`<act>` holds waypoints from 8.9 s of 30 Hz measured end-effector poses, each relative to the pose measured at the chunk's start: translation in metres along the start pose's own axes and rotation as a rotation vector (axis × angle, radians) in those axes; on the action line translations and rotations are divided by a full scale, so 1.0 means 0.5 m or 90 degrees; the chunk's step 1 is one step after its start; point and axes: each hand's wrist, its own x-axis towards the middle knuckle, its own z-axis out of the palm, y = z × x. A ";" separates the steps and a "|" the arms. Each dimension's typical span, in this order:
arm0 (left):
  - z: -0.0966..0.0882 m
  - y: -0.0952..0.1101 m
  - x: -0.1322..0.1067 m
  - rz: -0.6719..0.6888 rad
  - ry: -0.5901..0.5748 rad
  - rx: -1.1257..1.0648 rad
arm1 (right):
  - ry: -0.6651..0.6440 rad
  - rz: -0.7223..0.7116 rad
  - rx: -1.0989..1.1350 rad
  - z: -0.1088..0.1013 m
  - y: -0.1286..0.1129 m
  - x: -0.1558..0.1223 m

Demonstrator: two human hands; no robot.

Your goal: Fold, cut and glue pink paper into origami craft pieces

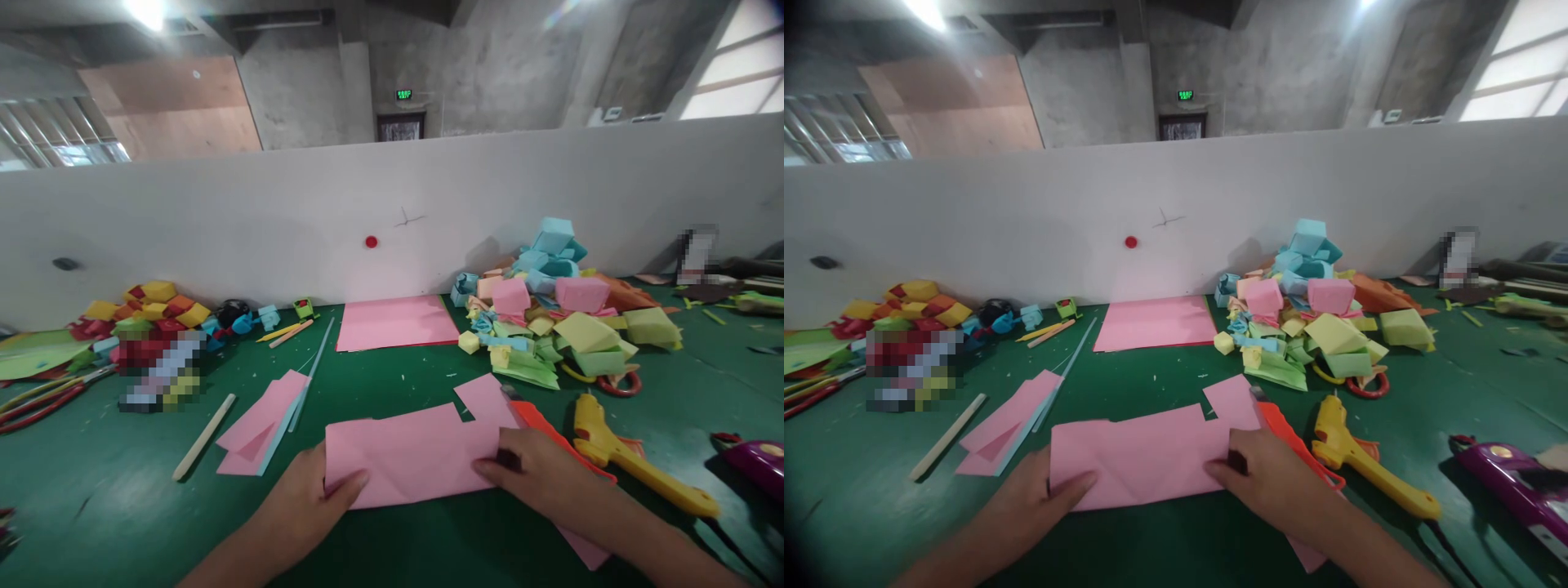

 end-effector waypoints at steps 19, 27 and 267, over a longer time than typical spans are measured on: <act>0.025 0.028 -0.003 0.443 0.055 0.349 | 0.155 -0.130 -0.165 0.029 -0.018 -0.011; 0.027 0.033 -0.006 0.452 0.034 0.373 | -0.004 -0.339 -0.157 0.023 -0.027 -0.030; 0.005 -0.088 0.050 0.098 0.001 0.396 | 0.044 -0.161 -0.238 0.005 -0.005 -0.032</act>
